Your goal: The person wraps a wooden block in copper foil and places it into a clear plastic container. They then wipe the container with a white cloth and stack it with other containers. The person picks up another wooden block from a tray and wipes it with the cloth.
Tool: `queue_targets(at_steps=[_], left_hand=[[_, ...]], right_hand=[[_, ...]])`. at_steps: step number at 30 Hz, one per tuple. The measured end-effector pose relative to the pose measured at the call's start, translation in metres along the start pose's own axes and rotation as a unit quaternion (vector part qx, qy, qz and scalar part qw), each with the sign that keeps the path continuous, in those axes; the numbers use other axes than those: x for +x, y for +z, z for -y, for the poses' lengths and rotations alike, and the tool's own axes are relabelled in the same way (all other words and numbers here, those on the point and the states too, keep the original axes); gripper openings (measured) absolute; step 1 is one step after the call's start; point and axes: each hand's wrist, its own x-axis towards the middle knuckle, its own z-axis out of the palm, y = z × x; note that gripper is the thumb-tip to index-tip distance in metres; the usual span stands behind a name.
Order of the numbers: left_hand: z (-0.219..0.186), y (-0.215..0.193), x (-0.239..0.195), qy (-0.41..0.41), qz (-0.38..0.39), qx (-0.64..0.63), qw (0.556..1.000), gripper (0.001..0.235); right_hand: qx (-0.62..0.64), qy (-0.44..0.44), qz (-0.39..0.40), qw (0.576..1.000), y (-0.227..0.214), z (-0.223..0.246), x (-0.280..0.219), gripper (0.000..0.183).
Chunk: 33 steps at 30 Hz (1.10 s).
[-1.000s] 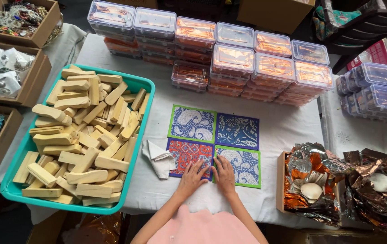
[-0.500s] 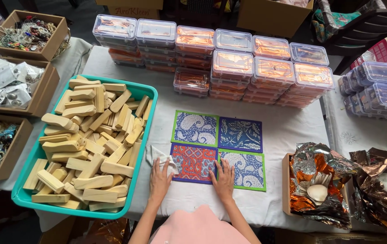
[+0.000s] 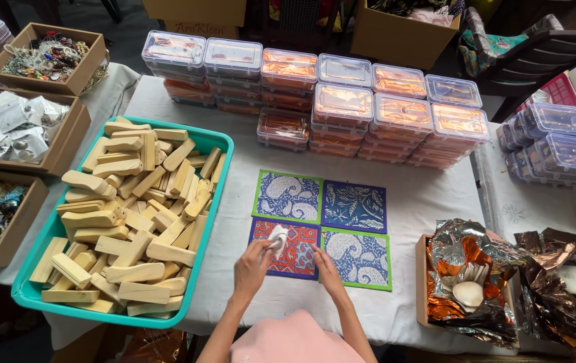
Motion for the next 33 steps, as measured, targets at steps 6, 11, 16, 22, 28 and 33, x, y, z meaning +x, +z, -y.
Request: queue_targets(at_steps=[6,11,16,22,28,33], left_hand=[[-0.042,0.057,-0.026,0.159,0.209,-0.007,0.965,0.014],[-0.074,0.073,-0.035,0.068,0.094,-0.130,0.985,0.026],[-0.003,0.141,-0.045,-0.192,0.087,-0.284,0.935,0.042],[0.008,0.154,-0.051,-0.268,0.139,-0.393,0.869,0.037],[-0.036,0.143,-0.044,-0.248,0.052,-0.326,0.911,0.034],[-0.066,0.164,-0.054,-0.194,0.159,-0.333,0.909,0.040]], right_hand=[[0.693,0.212,0.037,0.688,-0.026,0.000,-0.010,0.059],[0.710,0.229,-0.040,0.665,-0.061,-0.011,-0.013,0.050],[0.750,0.222,0.007,0.622,-0.072,-0.011,-0.022,0.047],[0.676,0.215,0.054,0.703,-0.076,-0.026,-0.026,0.050],[0.530,0.156,0.098,0.828,-0.095,-0.020,-0.040,0.059],[0.647,0.130,0.142,0.738,-0.090,-0.032,-0.038,0.063]])
